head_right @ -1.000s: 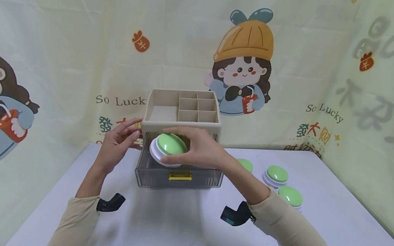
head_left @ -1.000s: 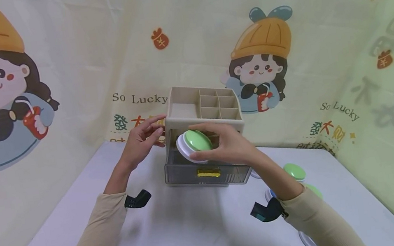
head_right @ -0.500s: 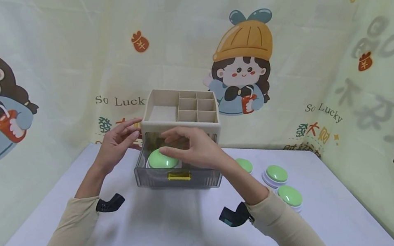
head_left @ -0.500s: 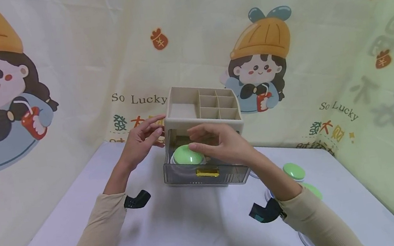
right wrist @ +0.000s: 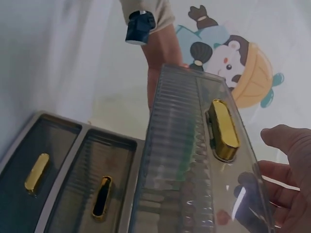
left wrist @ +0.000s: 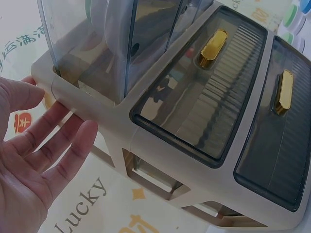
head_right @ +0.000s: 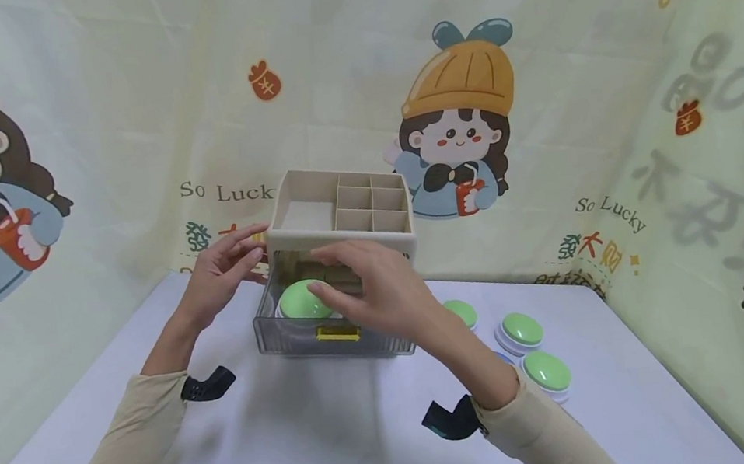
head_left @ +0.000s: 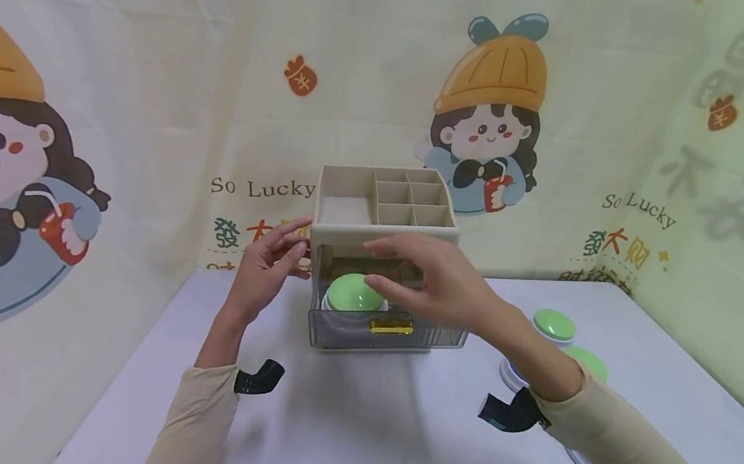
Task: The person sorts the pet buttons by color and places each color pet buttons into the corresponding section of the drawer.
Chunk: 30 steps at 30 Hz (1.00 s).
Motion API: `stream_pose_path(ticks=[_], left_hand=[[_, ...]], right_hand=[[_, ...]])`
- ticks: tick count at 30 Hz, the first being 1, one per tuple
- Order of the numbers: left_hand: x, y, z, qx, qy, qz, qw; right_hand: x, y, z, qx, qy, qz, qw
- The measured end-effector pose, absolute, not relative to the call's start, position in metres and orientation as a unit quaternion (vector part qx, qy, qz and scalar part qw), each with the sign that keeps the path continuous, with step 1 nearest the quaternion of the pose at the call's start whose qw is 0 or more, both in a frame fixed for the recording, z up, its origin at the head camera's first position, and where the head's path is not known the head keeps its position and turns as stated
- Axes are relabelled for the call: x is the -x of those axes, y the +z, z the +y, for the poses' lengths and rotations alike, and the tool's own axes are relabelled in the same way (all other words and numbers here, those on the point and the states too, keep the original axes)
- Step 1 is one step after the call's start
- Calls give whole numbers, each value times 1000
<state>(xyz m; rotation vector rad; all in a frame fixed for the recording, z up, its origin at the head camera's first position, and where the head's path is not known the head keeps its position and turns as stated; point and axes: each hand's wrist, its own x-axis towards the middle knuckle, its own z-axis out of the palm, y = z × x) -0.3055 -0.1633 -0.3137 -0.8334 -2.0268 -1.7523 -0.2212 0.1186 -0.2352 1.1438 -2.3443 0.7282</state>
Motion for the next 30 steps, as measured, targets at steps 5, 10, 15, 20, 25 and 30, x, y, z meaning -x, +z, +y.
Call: stream_pose_path(ticks=[5,10,15,20,25,30], left_hand=[[308,-314,-163,295,-614,-712,169],[308,-314,-164,298,-619,-708,164],[308,-314,-164,299,-620,-707,164],[307,-314,-164,297,-620,-707,164],[307,-315,-164,298,-619,-707,166],[308,-316,-163,301,-616,-708,170]], right_hand=[[217,-234,128,-406,269,-842,233],[216,-234,139,-390,280,-843,244],[218,-236,150,-381,296,-838,254],[220,-237,160,-370,310,-835,264],[220,-238,171,-350,317,-835,282],[223,-240,182,-332,323,-833,301]])
